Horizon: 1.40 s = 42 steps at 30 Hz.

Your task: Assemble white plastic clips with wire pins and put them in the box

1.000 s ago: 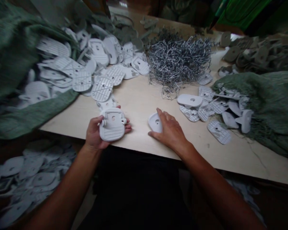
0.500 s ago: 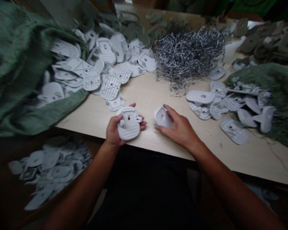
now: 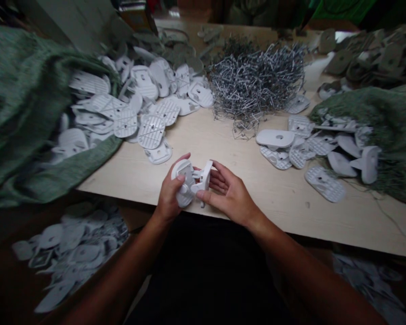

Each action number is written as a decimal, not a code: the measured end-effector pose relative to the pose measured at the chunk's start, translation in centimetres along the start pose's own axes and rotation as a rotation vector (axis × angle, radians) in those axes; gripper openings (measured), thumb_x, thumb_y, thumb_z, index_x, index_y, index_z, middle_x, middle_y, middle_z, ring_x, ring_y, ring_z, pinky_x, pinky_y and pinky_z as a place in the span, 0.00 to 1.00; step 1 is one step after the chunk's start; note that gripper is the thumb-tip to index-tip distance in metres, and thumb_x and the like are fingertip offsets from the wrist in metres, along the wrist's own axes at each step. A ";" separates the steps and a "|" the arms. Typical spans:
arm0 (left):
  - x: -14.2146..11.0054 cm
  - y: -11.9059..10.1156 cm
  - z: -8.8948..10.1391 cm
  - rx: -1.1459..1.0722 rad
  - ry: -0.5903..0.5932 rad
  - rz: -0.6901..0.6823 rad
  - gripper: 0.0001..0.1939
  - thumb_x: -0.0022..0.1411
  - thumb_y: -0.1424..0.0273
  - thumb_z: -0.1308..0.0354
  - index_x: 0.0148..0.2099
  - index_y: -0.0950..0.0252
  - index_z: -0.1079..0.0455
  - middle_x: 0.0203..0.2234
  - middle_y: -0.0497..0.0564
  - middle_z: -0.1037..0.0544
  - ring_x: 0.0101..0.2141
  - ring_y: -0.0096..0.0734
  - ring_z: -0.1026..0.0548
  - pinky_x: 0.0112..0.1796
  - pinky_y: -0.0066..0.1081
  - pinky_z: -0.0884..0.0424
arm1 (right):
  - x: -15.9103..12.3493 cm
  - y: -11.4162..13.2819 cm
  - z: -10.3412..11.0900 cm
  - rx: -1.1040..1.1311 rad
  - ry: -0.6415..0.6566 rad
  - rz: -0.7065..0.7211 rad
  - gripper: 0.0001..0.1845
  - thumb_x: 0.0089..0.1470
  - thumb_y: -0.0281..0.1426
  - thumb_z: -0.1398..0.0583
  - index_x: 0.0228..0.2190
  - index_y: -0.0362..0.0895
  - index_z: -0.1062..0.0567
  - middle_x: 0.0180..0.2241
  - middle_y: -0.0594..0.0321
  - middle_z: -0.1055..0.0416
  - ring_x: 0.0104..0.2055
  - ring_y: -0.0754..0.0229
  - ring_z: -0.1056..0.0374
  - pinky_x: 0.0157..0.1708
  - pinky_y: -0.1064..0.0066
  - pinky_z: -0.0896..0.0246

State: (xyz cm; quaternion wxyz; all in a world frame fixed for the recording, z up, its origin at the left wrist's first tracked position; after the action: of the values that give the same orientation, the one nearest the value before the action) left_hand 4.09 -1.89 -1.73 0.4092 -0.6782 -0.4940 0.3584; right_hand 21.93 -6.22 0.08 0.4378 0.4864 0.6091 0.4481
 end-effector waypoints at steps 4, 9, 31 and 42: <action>-0.4 0.0 -1.1 -0.040 -0.016 0.017 0.34 0.67 0.59 0.36 0.72 0.60 0.33 0.52 0.56 0.17 0.48 0.44 0.18 0.48 0.37 0.25 | -0.9 -0.4 -1.1 -0.146 -0.023 0.142 0.51 0.56 0.39 0.24 0.73 0.52 0.39 0.70 0.51 0.34 0.70 0.43 0.34 0.72 0.42 0.39; -0.3 -1.0 -2.2 -0.242 -0.028 0.104 0.32 0.66 0.55 0.40 0.68 0.65 0.32 0.49 0.59 0.15 0.52 0.49 0.18 0.52 0.43 0.24 | -1.7 -0.8 -1.5 -0.294 -0.032 0.208 0.53 0.57 0.40 0.24 0.75 0.55 0.42 0.72 0.54 0.37 0.71 0.43 0.35 0.73 0.41 0.42; -1.1 -2.0 -2.8 -0.052 -0.177 -0.035 0.21 0.71 0.59 0.44 0.61 0.60 0.27 0.47 0.55 0.17 0.44 0.42 0.20 0.45 0.37 0.27 | 0.0 -0.7 -1.7 -0.220 0.069 0.308 0.55 0.55 0.37 0.23 0.75 0.56 0.41 0.70 0.56 0.34 0.70 0.44 0.34 0.73 0.43 0.42; 3.1 0.3 0.4 0.206 -0.151 0.005 0.33 0.58 0.68 0.38 0.66 0.62 0.29 0.52 0.56 0.17 0.44 0.40 0.18 0.42 0.32 0.25 | 3.8 -0.9 1.1 -0.506 0.175 0.454 0.53 0.57 0.33 0.26 0.76 0.52 0.42 0.72 0.52 0.37 0.72 0.45 0.36 0.71 0.50 0.39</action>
State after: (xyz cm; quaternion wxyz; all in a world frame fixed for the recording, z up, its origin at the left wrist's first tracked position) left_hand 4.65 1.15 -2.44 0.4375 -0.6051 -0.4821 0.4583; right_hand 22.28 -2.43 -1.38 0.3798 0.4454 0.3900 0.7108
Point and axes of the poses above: each hand's wrist, its own x-axis towards the middle knuckle, its own z-axis out of the back of the hand, y = z × x, the point moved 2 cm from there along x, towards the middle knuckle
